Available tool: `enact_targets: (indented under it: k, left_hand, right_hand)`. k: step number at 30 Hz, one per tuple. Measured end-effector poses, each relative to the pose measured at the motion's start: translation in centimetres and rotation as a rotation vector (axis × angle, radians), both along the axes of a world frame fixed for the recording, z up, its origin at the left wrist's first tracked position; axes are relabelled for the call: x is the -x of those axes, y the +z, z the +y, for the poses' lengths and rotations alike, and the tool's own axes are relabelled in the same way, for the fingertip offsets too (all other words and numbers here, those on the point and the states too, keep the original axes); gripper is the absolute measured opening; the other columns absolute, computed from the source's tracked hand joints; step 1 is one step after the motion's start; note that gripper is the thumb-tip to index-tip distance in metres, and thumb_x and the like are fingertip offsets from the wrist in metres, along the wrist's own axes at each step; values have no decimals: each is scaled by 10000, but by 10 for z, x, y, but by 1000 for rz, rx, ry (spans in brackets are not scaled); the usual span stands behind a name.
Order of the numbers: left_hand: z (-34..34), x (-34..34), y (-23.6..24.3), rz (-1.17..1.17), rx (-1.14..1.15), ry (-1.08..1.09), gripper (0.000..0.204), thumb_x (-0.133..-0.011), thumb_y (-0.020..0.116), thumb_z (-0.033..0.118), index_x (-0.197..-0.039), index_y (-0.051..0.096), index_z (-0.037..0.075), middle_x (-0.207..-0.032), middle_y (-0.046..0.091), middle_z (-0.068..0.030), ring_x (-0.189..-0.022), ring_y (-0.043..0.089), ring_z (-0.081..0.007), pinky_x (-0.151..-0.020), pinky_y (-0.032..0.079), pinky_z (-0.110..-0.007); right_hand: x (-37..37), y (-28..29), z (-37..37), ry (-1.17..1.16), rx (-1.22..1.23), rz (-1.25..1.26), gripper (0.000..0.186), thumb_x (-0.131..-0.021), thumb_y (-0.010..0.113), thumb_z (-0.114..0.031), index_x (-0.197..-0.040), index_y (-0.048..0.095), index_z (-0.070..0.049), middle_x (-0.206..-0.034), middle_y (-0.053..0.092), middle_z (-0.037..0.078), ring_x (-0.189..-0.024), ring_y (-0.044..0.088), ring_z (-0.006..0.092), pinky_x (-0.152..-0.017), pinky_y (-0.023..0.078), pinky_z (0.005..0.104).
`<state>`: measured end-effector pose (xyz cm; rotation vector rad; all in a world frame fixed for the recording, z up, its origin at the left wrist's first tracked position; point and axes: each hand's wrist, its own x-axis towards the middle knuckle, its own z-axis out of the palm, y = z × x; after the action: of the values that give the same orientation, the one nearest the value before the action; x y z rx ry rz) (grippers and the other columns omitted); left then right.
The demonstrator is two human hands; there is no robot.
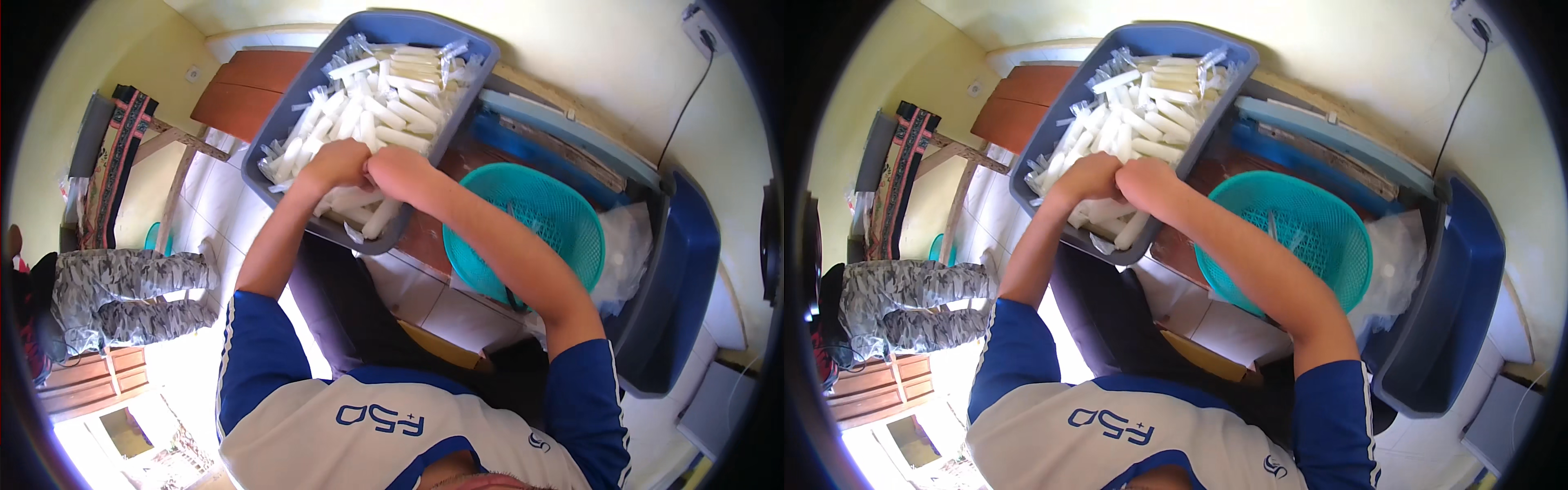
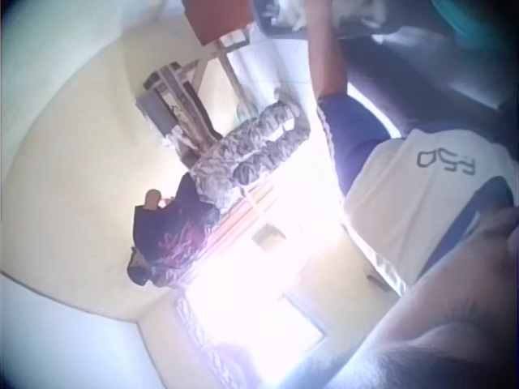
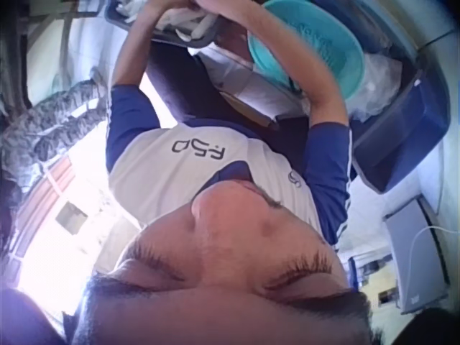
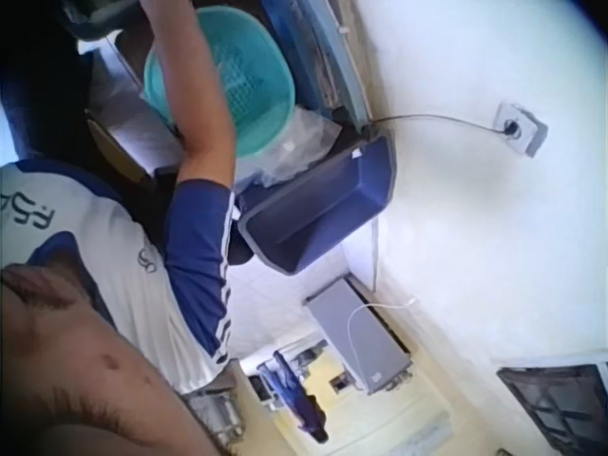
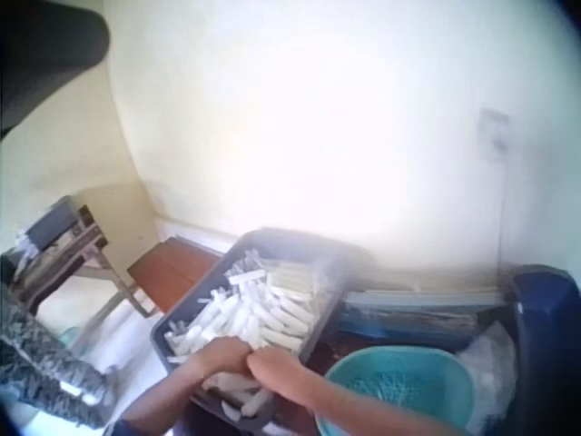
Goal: The person takes small white frozen food tubes from a grey bin, cuts them with scissors, and places them into a blue bin.
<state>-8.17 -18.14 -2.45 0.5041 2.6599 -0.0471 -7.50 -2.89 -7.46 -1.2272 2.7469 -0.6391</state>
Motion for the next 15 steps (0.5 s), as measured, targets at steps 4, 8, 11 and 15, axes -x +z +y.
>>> enact_targets:
  k: [4,8,11,15]
  left_hand:
    - [6,-2,-5,4,47,-21,353,-642,839,353,-875,741,106,-879,724,-121,-850,691,-327,-743,546,-431]
    - [4,-7,-5,28,51,-18,338,-654,839,337,-896,738,124,-896,722,-114,-874,688,-319,-751,545,-427]
    - [6,-9,-3,39,-3,-47,384,-673,813,320,-988,737,114,-942,718,-153,-910,679,-331,-790,532,-435]
    - [15,-16,5,97,-28,-59,397,-661,826,259,-1006,719,95,-952,718,-148,-911,676,-324,-797,526,-425]
  right_hand:
    - [-8,4,10,-4,26,45,106,-768,651,-173,-768,735,-108,-781,702,128,-731,697,310,-631,554,439]
    - [-20,17,19,-12,9,76,112,-802,628,-160,-800,720,-97,-804,700,137,-741,694,320,-636,553,450]
    - [-27,14,23,-23,50,115,108,-814,621,-152,-801,703,-84,-789,689,143,-743,690,331,-644,554,455]
    - [-32,7,24,-68,27,111,122,-724,624,-66,-827,688,-52,-741,668,165,-721,661,372,-662,537,468]
